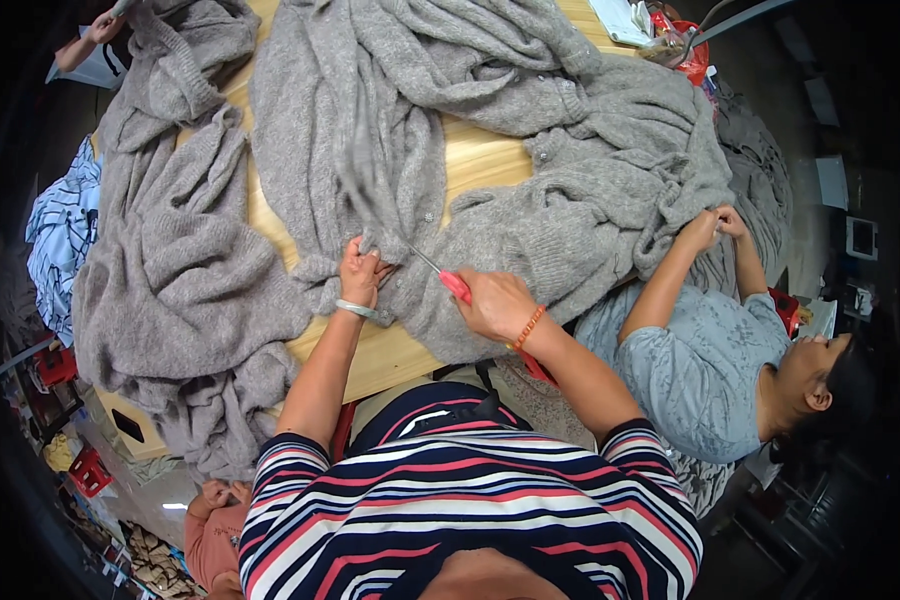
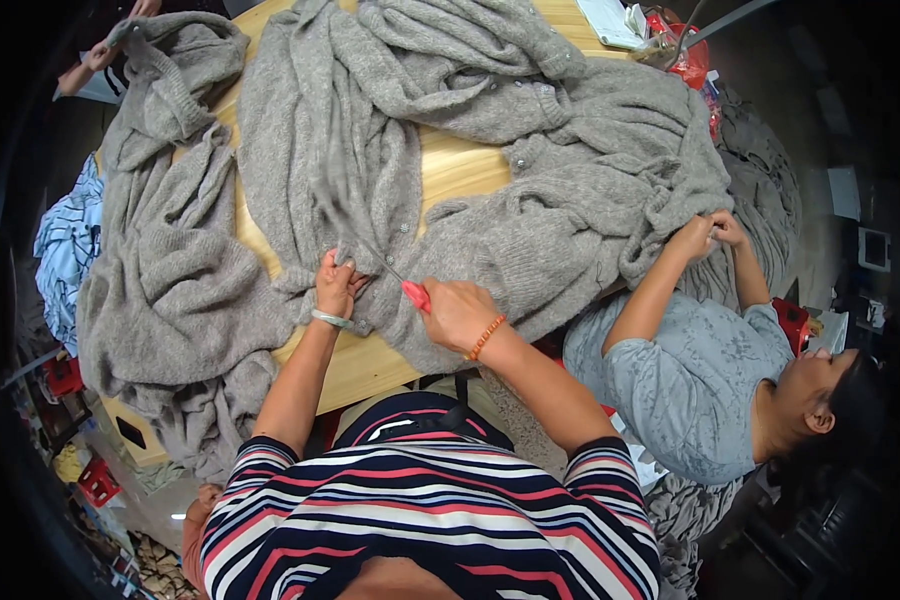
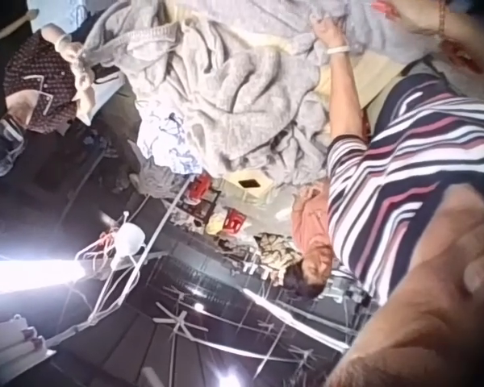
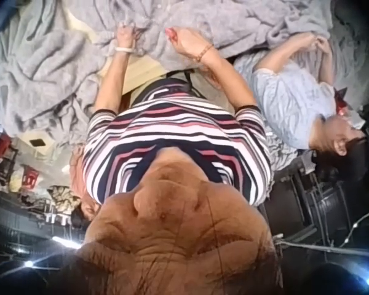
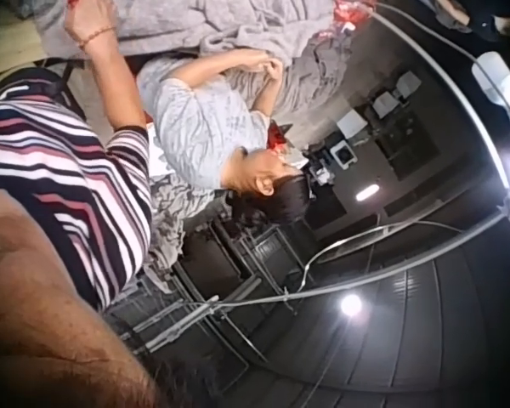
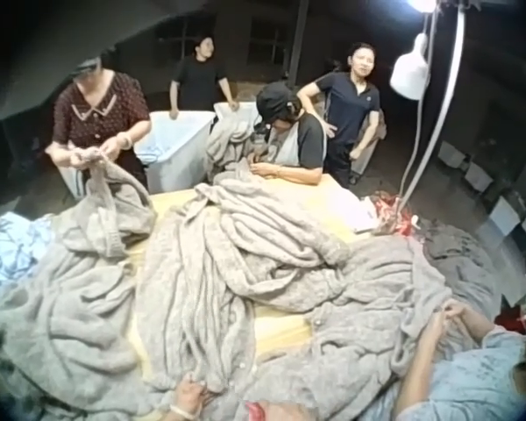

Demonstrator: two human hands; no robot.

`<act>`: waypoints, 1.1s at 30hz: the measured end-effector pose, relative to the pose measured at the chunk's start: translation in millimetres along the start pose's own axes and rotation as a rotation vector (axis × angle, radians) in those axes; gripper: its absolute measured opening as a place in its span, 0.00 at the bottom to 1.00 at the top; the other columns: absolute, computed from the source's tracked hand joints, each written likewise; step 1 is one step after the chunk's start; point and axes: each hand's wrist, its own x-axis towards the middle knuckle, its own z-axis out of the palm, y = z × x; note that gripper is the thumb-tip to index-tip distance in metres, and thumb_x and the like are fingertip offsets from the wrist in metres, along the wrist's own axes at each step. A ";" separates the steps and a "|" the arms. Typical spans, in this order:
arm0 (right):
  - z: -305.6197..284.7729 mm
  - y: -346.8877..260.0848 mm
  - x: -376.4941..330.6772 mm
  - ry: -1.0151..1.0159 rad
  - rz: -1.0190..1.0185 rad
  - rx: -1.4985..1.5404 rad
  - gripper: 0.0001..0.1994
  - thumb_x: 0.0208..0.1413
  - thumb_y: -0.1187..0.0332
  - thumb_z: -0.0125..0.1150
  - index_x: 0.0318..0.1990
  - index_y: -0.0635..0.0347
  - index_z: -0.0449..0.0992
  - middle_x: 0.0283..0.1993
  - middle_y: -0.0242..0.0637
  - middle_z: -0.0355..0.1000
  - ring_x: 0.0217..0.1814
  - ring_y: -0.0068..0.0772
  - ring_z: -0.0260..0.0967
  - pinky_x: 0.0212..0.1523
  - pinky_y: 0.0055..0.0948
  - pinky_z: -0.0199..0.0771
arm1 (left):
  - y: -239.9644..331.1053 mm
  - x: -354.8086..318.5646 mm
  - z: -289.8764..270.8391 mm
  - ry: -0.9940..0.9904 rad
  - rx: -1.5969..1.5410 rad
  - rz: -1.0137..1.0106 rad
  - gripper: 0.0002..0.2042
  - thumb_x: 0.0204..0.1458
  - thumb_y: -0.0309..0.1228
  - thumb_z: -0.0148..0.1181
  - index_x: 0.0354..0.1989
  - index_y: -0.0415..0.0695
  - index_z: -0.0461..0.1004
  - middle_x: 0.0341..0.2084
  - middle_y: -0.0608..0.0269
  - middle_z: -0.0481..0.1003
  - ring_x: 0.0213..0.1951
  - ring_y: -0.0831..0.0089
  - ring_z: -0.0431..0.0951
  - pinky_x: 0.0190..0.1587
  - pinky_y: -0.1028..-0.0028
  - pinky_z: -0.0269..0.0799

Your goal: Trimming excess threads from large pieces of grey fabric using scissors in a factory setting.

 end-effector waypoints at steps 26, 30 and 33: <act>-35.5 -23.7 68.3 0.078 -0.098 -0.034 0.12 0.56 0.61 0.55 0.38 0.60 0.76 0.34 0.54 0.77 0.39 0.58 0.76 0.41 0.50 0.75 | 4.4 -3.5 15.8 0.037 -0.029 -0.015 0.19 0.59 0.20 0.48 0.58 0.48 0.58 0.42 0.56 0.77 0.38 0.61 0.83 0.43 0.61 0.81; -17.7 -15.1 69.9 0.014 -0.160 -0.010 0.10 0.53 0.63 0.54 0.38 0.57 0.76 0.34 0.53 0.77 0.38 0.57 0.76 0.39 0.52 0.75 | -7.0 2.6 -3.4 0.097 0.129 0.033 0.24 0.57 0.23 0.53 0.62 0.48 0.58 0.28 0.66 0.74 0.25 0.74 0.76 0.32 0.69 0.79; 20.2 12.8 40.7 -0.163 -0.120 -0.064 0.14 0.56 0.56 0.52 0.39 0.55 0.77 0.35 0.53 0.76 0.39 0.56 0.75 0.38 0.51 0.72 | -11.7 1.9 -6.5 0.170 0.118 -0.042 0.26 0.55 0.23 0.53 0.63 0.48 0.58 0.25 0.67 0.71 0.23 0.76 0.71 0.26 0.70 0.76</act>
